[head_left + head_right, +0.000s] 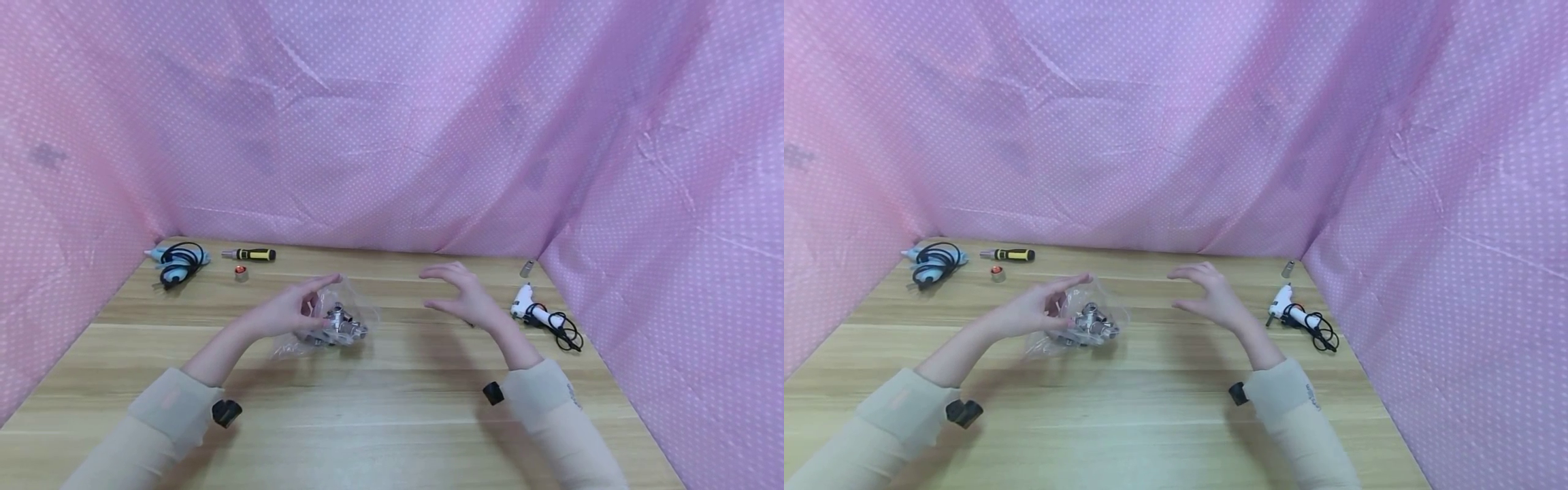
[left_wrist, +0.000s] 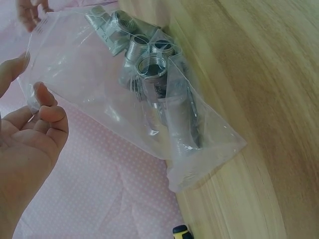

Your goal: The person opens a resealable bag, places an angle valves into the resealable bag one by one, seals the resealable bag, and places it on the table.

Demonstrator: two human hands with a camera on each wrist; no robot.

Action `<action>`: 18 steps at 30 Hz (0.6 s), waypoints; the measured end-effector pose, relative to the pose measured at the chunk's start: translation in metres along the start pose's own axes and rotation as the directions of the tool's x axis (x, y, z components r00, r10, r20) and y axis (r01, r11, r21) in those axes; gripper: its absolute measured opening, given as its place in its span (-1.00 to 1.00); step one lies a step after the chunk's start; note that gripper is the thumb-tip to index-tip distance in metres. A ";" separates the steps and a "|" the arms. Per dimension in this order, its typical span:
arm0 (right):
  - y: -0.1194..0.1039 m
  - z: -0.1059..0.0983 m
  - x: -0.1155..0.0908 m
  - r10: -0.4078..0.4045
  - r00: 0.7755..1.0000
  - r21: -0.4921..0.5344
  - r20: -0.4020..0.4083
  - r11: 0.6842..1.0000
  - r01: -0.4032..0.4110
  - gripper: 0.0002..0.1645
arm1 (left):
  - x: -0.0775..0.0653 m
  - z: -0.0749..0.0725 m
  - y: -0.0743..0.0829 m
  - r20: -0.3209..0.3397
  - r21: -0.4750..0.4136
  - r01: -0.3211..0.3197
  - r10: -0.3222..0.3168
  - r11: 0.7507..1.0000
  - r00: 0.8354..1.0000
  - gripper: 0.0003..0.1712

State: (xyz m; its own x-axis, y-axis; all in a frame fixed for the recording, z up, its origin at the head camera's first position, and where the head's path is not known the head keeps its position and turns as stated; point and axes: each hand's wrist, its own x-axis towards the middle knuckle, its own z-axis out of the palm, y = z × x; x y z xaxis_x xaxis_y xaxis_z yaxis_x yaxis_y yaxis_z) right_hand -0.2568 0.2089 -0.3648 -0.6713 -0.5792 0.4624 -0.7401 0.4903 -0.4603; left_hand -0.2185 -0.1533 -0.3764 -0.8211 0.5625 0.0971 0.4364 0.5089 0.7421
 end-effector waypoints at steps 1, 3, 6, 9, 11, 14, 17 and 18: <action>0.004 -0.003 -0.004 0.012 1.000 -0.009 0.004 1.000 -0.012 -0.38 | 0.000 0.000 0.000 0.000 0.002 0.003 -0.003 1.000 1.000 0.03; 0.012 -0.009 -0.012 0.034 0.999 -0.018 0.013 0.999 -0.033 -0.38 | -0.001 0.000 0.000 0.002 0.002 0.002 -0.002 1.000 1.000 0.02; 0.026 -0.016 -0.024 0.066 0.998 -0.031 0.026 0.997 -0.065 -0.38 | -0.001 -0.001 0.000 0.004 -0.004 -0.001 0.001 1.000 1.000 0.02; 0.039 -0.022 -0.035 0.099 0.994 -0.032 0.038 0.995 -0.098 -0.37 | -0.001 -0.002 0.001 0.006 -0.013 -0.002 0.002 1.000 1.000 0.02; 0.050 -0.024 -0.042 0.124 0.991 -0.038 0.047 0.992 -0.122 -0.37 | -0.001 -0.002 0.001 0.005 -0.014 -0.004 0.004 1.000 1.000 0.02; 0.064 -0.025 -0.052 0.157 0.985 -0.064 0.066 0.986 -0.153 -0.38 | -0.001 -0.002 0.001 0.002 -0.007 -0.005 0.005 1.000 1.000 0.02; 0.078 -0.024 -0.061 0.180 0.980 -0.079 0.084 0.982 -0.174 -0.38 | -0.001 -0.001 0.000 0.002 0.000 -0.005 0.005 1.000 1.000 0.03; 0.083 -0.023 -0.065 0.189 0.978 -0.087 0.089 0.980 -0.181 -0.38 | -0.001 -0.001 0.000 0.003 0.003 -0.004 0.004 1.000 1.000 0.04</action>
State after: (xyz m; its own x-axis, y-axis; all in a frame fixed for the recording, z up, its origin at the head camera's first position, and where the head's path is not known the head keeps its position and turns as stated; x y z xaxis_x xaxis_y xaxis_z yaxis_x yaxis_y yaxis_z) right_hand -0.2759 0.3021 -0.4155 -0.7929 -0.5316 0.2979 -0.6066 0.6420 -0.4689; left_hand -0.2184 -0.1543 -0.3762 -0.8184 0.5662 0.0982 0.4407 0.5086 0.7397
